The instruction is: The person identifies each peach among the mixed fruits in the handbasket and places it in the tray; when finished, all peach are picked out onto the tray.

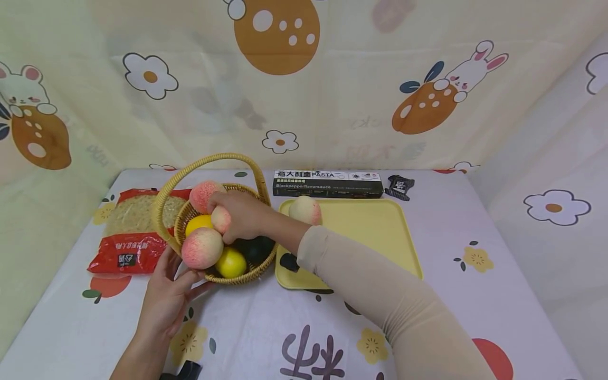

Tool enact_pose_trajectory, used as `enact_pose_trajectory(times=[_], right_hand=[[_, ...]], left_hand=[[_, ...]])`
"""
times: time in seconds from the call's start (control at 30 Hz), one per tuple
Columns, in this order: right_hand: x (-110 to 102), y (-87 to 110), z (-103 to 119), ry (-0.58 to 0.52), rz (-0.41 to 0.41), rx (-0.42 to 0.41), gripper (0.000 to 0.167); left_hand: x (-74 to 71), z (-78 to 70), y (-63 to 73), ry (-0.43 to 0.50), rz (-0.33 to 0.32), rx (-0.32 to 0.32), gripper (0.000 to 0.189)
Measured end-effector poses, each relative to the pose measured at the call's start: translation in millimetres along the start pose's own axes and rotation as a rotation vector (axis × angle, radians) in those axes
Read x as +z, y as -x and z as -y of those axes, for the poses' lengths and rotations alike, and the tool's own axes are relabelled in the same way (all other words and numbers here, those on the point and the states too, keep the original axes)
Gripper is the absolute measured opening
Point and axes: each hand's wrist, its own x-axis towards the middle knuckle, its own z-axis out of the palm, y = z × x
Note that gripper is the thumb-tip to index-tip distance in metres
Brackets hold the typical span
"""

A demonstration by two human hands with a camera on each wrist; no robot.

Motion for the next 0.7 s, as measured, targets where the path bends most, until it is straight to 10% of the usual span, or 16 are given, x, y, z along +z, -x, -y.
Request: enact_pose_trajectory(times=[0.7], right_hand=[[-6.8,35.0,-9.9,-0.347,-0.042,0.034,0.06]], left_hand=[[0.3,0.3,-0.6,-0.005,-0.008,0.004,0.103]])
